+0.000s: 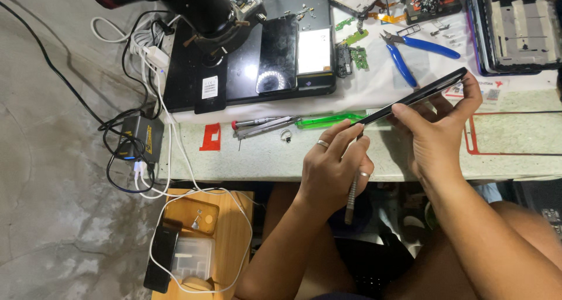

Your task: The person uses a metal prying tool to carefully separate the back cover of a smartphone. They work along the edges to release the clips, then lift the cover to reveal the internal battery and components.

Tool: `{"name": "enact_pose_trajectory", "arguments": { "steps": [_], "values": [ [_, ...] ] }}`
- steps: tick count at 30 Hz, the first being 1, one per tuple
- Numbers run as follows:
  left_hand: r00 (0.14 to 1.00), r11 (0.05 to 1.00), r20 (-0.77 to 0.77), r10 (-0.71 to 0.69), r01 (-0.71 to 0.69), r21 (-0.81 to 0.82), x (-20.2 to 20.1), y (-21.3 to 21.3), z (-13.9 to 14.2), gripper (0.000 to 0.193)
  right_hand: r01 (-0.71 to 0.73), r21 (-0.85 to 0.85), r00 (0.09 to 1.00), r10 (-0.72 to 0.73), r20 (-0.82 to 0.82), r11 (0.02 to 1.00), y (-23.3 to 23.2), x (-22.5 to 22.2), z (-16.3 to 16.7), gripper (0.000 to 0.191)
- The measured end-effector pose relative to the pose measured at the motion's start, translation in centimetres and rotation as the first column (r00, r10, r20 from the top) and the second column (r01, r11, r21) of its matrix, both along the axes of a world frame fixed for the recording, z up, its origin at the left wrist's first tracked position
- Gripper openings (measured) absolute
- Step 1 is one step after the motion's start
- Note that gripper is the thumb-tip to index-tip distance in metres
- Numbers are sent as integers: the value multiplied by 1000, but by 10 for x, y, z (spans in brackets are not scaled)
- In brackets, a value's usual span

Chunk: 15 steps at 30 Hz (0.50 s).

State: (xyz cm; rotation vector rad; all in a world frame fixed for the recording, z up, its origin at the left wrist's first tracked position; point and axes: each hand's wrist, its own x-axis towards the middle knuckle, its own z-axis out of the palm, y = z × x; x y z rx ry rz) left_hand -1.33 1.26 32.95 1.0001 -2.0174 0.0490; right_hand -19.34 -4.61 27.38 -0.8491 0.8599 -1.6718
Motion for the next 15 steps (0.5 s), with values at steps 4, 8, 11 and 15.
{"name": "enact_pose_trajectory", "arguments": {
  "steps": [4,8,11,15],
  "values": [
    [1000,1000,-9,17,-17,23,-2,-2,0,20,-5,-15,1000,5,21,1000,-2,1,-2,98],
    [999,998,-39,-4,6,56,4,-5,1,21,4,-69,1000,-6,-28,998,-3,0,-7,98],
    [995,998,-103,-1,8,69,6,-9,1,17,-4,-52,999,1,-50,999,-4,-1,-11,104],
    [994,996,-111,-2,12,89,7,-10,0,18,-16,-78,994,8,-109,997,-5,-1,-14,114]
  ]
}}
